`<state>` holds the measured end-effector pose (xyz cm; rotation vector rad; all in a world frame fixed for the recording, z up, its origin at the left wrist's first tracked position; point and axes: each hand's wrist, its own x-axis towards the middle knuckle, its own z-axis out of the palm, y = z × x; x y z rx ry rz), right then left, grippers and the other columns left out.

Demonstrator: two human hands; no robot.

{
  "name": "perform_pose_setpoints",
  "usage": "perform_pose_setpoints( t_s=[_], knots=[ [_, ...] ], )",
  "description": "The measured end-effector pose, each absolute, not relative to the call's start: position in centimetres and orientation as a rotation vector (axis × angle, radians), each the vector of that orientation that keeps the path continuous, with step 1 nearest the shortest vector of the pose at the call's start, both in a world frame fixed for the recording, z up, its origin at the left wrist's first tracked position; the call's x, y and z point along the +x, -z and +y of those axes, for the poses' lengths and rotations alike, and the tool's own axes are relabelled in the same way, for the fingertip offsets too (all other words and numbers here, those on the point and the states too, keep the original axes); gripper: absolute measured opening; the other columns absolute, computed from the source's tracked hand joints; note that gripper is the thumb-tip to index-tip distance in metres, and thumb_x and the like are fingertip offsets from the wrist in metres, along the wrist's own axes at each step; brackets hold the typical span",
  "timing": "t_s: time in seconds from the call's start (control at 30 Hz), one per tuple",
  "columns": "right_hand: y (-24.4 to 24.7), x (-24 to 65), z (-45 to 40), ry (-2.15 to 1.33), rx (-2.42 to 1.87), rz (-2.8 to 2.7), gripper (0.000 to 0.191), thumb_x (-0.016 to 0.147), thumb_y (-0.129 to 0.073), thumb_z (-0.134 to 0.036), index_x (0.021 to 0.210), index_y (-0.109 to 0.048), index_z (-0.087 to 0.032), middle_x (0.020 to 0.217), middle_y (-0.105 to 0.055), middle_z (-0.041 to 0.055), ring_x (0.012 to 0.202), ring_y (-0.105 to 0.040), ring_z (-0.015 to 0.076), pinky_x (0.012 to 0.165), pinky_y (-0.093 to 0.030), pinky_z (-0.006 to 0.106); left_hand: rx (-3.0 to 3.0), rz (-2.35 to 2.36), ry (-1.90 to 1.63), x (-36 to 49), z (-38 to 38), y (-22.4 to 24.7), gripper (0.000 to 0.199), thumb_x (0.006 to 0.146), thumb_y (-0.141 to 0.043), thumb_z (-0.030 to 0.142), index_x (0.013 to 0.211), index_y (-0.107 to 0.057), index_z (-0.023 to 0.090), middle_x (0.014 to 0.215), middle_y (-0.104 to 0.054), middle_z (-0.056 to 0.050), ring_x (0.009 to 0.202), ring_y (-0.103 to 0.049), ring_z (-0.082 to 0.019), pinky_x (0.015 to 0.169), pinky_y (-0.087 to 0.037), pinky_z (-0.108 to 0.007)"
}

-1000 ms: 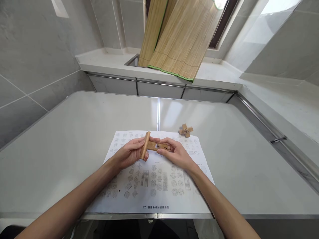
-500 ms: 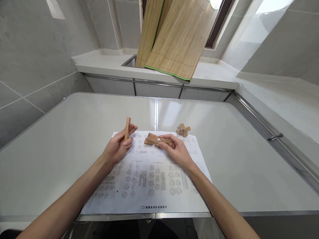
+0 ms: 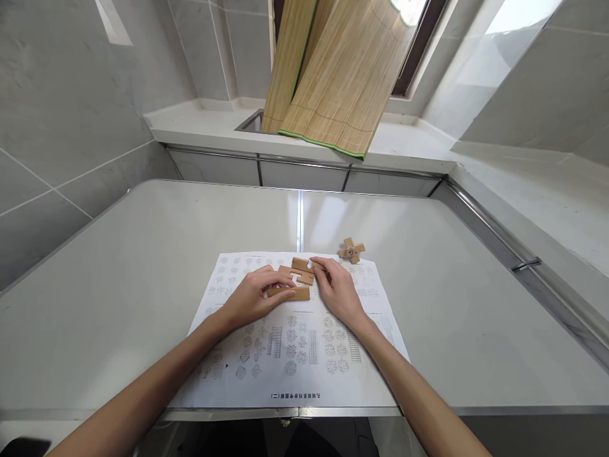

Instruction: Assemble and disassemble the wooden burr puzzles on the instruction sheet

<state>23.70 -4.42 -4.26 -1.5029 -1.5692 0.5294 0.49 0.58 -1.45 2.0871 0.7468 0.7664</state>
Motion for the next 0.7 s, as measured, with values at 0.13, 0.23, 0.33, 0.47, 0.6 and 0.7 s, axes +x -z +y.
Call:
perform_pose_setpoints(
  t_s=[0.13,0.23,0.33,0.47,0.6,0.7],
  knots=[
    [4.33,23.54,-4.38,-0.531,-1.479,-1.620,0.034,0.109,-0.046,-0.047,0.120,-0.070,-0.026,0.116,-0.075,0.0097,0.105,-0.068,0.0291,0.091,-0.053,0.046,2.244,0.616,-0.661,0.46,0.76,1.92,0.017,0.097,-0.071,0.042,0.099,-0.084,0.030,0.090,-0.078,-0.008,0.090,-0.057,-0.028,0.089,-0.044,-0.042],
    [4.53,23.62,-4.33,-0.530,-1.469,-1.653,0.034,0.110,-0.044,-0.045,0.122,-0.070,-0.026,0.118,-0.072,0.0101,0.108,-0.067,0.0289,0.094,-0.052,0.047,2.322,0.646,-0.741,0.55,0.85,2.23,0.018,0.097,-0.071,0.042,0.100,-0.083,0.029,0.096,-0.074,-0.010,0.095,-0.056,-0.029,0.091,-0.044,-0.044],
    [4.72,23.69,-4.35,-0.529,-1.463,-1.693,0.033,0.111,-0.045,-0.042,0.122,-0.072,-0.027,0.119,-0.069,0.0108,0.111,-0.065,0.0289,0.095,-0.052,0.047,2.387,0.708,-0.819,0.59,0.80,2.31,0.018,0.097,-0.072,0.040,0.107,-0.080,0.027,0.107,-0.071,-0.011,0.104,-0.056,-0.031,0.095,-0.045,-0.045],
    [4.71,23.53,-4.47,-0.533,-1.399,-1.780,0.032,0.111,-0.045,-0.036,0.125,-0.072,-0.029,0.121,-0.070,0.0096,0.118,-0.061,0.0294,0.102,-0.051,0.049,2.414,0.709,-0.834,0.57,0.50,2.01,0.034,0.093,-0.076,0.043,0.123,-0.071,0.026,0.129,-0.066,-0.013,0.123,-0.055,-0.033,0.106,-0.045,-0.049],
    [4.35,23.17,-4.65,-0.628,-1.341,-1.761,0.030,0.110,-0.046,-0.033,0.131,-0.067,-0.030,0.124,-0.073,0.0075,0.119,-0.063,0.0283,0.102,-0.052,0.048,2.474,0.632,-0.714,0.43,0.34,1.68,0.078,0.080,-0.087,0.056,0.144,-0.056,0.025,0.148,-0.056,-0.015,0.139,-0.048,-0.036,0.117,-0.042,-0.053],
    [4.09,22.93,-4.77,-0.731,-1.326,-1.686,0.030,0.109,-0.046,-0.033,0.134,-0.063,-0.028,0.124,-0.075,0.0074,0.113,-0.068,0.0267,0.099,-0.054,0.046,2.486,0.628,-0.640,0.35,0.38,1.63,0.085,0.080,-0.086,0.057,0.149,-0.049,0.025,0.146,-0.059,-0.014,0.136,-0.053,-0.035,0.116,-0.044,-0.052]
  ],
)
